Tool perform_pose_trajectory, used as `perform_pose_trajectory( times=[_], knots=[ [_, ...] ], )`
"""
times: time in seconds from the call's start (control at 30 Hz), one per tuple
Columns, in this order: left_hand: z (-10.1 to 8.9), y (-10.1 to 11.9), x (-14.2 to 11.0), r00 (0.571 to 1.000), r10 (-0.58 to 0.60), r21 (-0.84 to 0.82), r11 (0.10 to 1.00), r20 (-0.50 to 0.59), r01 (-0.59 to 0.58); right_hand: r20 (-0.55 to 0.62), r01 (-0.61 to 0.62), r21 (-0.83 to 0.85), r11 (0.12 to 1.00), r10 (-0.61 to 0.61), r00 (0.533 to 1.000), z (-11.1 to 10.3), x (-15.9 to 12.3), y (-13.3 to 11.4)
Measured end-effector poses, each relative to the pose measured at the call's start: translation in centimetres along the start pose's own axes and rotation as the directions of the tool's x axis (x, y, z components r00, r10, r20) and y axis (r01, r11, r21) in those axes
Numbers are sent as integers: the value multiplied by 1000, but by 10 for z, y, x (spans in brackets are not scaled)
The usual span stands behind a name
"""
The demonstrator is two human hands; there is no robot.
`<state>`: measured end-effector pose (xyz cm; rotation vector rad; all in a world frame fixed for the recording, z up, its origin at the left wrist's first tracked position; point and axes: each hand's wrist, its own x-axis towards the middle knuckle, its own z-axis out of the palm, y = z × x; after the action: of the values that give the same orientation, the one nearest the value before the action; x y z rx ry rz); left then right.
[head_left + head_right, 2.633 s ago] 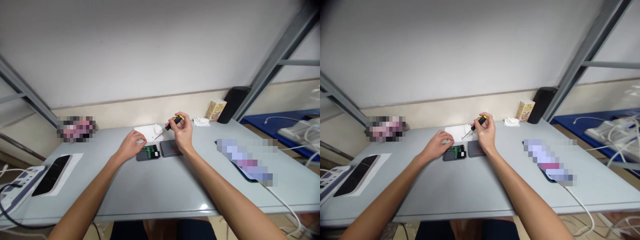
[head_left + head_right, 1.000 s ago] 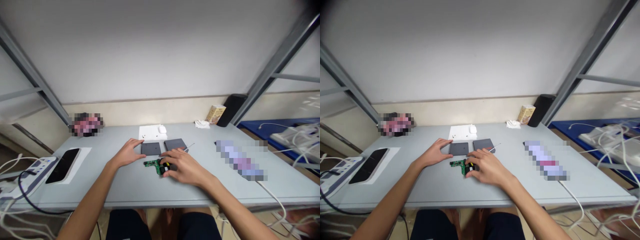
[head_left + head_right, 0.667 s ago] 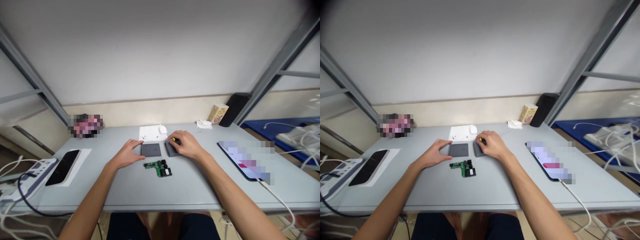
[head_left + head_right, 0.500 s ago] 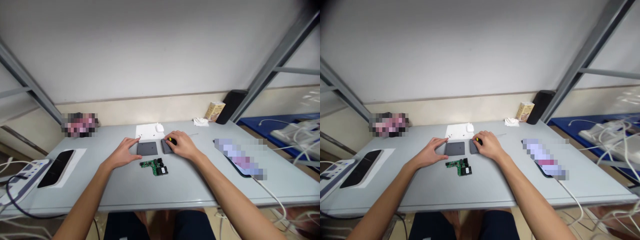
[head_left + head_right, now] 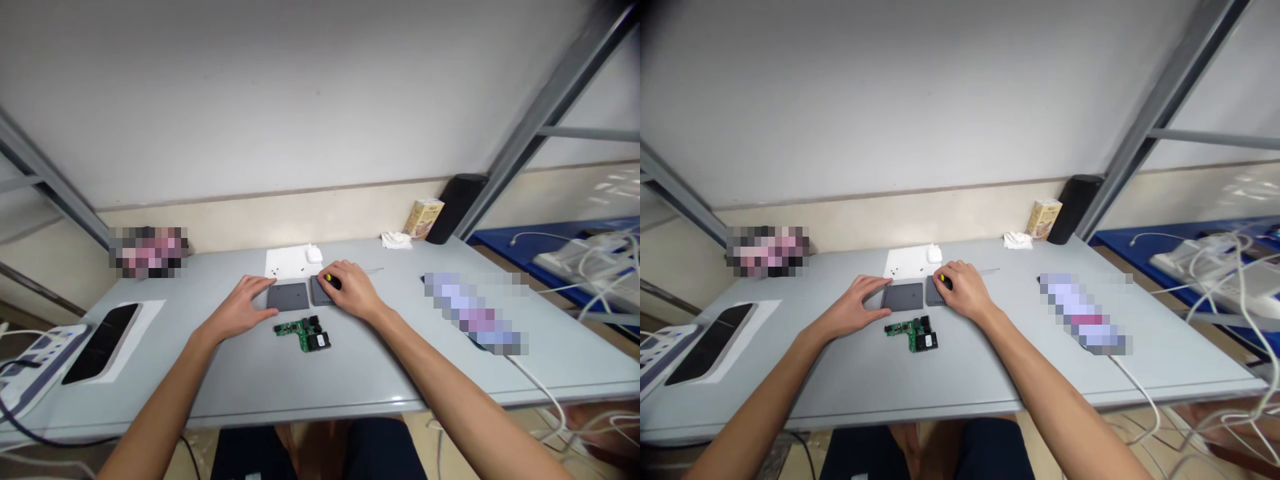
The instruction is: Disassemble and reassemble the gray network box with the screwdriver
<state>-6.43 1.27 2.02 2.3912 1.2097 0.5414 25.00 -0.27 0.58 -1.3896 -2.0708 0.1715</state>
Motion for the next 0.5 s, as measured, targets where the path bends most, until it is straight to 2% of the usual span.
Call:
perform_pose_trajectory(
  times=[0.13,0.23,0.4,0.5],
  knots=[
    [-1,15,-1,997,56,60,997,-58,-52,-13,-11,-15,1000,11,1000,1,0,0],
    [5,33,-2,988,134,125,984,-78,-124,-13,-13,-35,999,13,1000,1,0,0],
    [22,56,-2,960,275,138,950,57,-281,-14,-14,-35,999,13,1000,0,0,-2],
    [26,59,-2,951,289,129,944,112,-302,-14,-18,-41,999,17,1000,0,0,-3]
  ],
)
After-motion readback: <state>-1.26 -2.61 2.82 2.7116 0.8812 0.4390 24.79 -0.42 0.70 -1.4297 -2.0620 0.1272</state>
